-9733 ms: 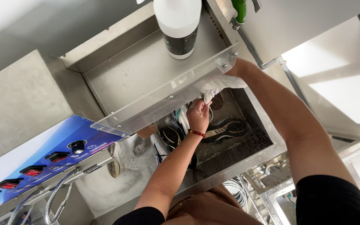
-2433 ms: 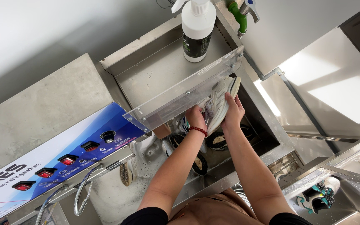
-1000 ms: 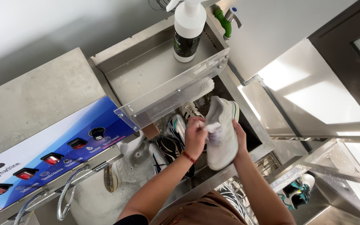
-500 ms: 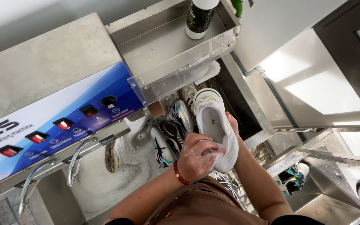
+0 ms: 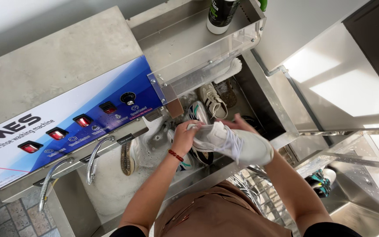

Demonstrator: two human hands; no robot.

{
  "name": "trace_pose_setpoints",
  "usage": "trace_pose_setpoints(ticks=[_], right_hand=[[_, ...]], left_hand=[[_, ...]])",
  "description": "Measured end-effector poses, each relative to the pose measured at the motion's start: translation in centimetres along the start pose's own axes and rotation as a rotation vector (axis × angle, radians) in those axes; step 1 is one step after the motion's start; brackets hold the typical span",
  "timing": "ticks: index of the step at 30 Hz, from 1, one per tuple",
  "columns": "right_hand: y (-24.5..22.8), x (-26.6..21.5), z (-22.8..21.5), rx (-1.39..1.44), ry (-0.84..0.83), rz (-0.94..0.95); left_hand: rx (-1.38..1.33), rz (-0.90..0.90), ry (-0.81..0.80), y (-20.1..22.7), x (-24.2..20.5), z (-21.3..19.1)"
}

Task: The person washes a white shoe by hand using a cloth and a spray, then rinses it under a faucet at a shoe washing machine station.

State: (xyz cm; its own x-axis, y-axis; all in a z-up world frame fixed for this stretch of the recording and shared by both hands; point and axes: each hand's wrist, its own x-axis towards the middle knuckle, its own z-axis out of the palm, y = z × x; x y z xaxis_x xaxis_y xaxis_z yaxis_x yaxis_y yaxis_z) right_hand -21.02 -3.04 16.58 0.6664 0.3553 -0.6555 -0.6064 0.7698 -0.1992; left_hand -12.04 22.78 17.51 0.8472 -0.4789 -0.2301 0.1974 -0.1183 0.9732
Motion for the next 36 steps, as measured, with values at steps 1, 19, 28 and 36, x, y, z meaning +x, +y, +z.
trace_pose_setpoints(ticks=[1,19,28,36], right_hand=[[-1.4,-0.5,-0.7,-0.080,0.036,-0.108],[-5.9,-3.9,-1.9,-1.792,-0.094,-0.592],[-8.5,-3.2,-9.5,-0.229,-0.034,-0.787],[-7.1,-6.0,-9.5,-0.812,0.295,-0.959]], left_hand=[[-0.060,-0.042,0.081,-1.3,-0.2,0.4],[-0.288,-0.501,-0.383,-11.0,6.8,6.0],[-1.069,0.030,-0.609,-5.6,8.4,16.4],[-0.914,-0.462,-0.465,-1.1,8.2,16.1]])
